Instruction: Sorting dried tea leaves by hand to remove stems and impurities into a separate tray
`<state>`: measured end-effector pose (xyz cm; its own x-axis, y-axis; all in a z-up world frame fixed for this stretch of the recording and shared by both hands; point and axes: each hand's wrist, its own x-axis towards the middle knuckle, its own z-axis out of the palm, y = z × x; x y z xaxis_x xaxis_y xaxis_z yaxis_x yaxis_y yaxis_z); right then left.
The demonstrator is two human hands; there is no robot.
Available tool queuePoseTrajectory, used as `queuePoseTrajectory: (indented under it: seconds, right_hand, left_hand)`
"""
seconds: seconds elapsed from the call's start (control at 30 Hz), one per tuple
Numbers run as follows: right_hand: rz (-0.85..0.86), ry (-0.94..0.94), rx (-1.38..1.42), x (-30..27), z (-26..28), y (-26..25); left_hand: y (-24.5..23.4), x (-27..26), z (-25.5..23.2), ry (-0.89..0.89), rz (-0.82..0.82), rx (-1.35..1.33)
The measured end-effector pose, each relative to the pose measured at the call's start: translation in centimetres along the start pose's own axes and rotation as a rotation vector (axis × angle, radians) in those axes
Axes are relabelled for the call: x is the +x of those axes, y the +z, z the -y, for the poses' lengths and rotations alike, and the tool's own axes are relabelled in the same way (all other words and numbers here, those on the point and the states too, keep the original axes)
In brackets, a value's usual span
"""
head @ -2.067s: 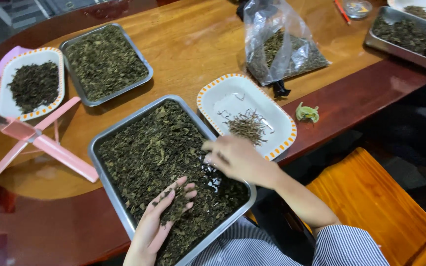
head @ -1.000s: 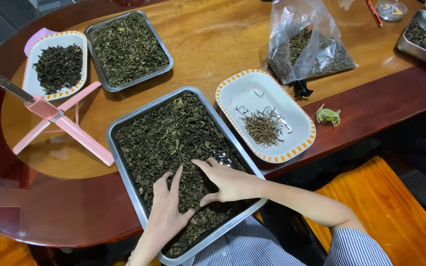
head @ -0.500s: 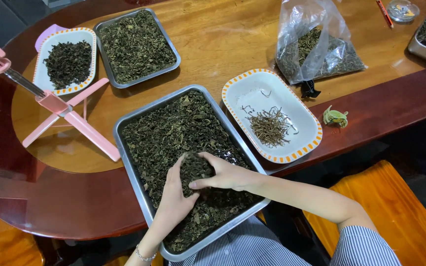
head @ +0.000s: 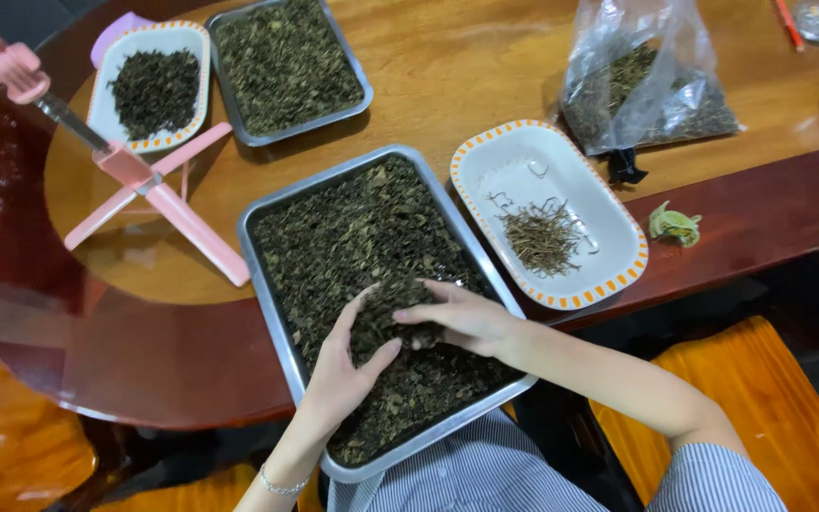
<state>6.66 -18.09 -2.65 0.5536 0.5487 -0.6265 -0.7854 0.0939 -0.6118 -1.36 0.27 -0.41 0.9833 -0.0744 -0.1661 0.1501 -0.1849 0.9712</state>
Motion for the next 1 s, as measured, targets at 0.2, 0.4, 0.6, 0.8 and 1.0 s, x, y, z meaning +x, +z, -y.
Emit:
queuePoseTrajectory:
  seconds: [0.2,0.4,0.6,0.8,1.0]
  right_hand:
    - [-0.171,-0.124,0.033,0.1,0.2,-0.1]
    - [-0.197,-0.077,0.005,-4.1,3.7,4.0]
    - [-0.149,-0.083,-0.034,-6.0,4.7,7.2]
    - [-0.028,-0.155,-0.093,-3.1,3.4,3.8]
    - [0.061,-0.278,-0.190,-0.5,2.1,1.6]
  left_hand:
    - [0.4,-0.7,-0.4,0.175,-0.104,0.159]
    - [1.0,-0.9,-2.8,0.275,-0.173,-0.075]
    - [1.6,0.3,-2.4,-0.027,0.000,-0.742]
    - [1.9,1.5,-0.5,-0.245,0.094,-1.242]
    - [2.1,3.7,5.4,-0.313,0.143,-1.370]
